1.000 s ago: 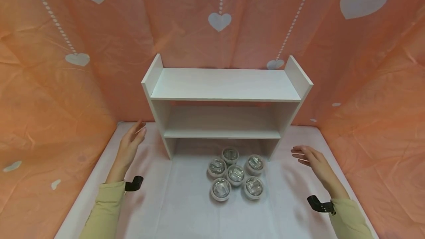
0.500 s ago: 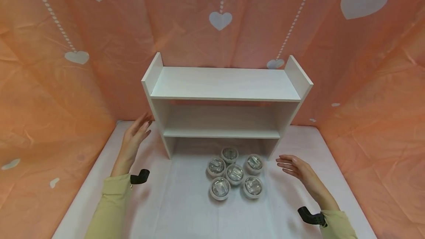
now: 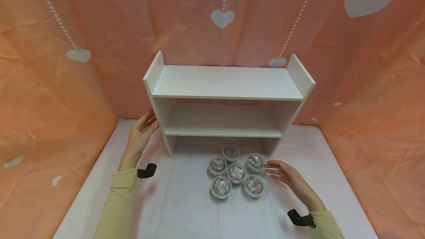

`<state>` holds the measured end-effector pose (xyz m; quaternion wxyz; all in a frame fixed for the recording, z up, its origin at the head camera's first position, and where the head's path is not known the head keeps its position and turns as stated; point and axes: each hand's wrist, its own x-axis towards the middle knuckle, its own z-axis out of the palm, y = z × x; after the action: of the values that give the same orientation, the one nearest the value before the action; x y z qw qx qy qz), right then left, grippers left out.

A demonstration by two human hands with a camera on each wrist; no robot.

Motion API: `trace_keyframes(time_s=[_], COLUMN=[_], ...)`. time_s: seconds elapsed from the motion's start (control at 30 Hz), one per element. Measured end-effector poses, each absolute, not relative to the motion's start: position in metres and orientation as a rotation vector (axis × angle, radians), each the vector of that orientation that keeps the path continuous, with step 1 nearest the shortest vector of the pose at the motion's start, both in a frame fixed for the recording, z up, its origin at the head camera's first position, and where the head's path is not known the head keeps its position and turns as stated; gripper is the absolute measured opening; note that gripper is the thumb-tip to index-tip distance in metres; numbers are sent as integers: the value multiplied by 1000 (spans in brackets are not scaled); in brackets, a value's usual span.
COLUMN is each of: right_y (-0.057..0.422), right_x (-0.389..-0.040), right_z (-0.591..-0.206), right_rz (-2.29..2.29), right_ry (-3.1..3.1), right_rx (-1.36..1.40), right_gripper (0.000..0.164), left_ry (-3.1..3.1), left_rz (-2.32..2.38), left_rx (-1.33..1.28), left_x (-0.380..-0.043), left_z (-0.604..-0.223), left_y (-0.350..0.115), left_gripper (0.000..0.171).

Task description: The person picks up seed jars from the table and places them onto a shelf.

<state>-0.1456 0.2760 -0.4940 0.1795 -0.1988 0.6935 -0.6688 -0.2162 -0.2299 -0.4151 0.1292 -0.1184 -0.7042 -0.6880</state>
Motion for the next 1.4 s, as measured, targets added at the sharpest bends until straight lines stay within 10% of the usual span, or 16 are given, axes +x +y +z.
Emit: trace_keyframes(time_s=[1.4], right_y=[255], right_x=[-134], right_z=[-521], right_rz=[-1855], right_ry=[1853], right_rx=[-487], right_gripper=[54], left_ry=[-1990], left_rz=[-2098], left_rx=[-311], left_x=[-219], left_z=[-420], left_y=[-222], left_gripper=[48])
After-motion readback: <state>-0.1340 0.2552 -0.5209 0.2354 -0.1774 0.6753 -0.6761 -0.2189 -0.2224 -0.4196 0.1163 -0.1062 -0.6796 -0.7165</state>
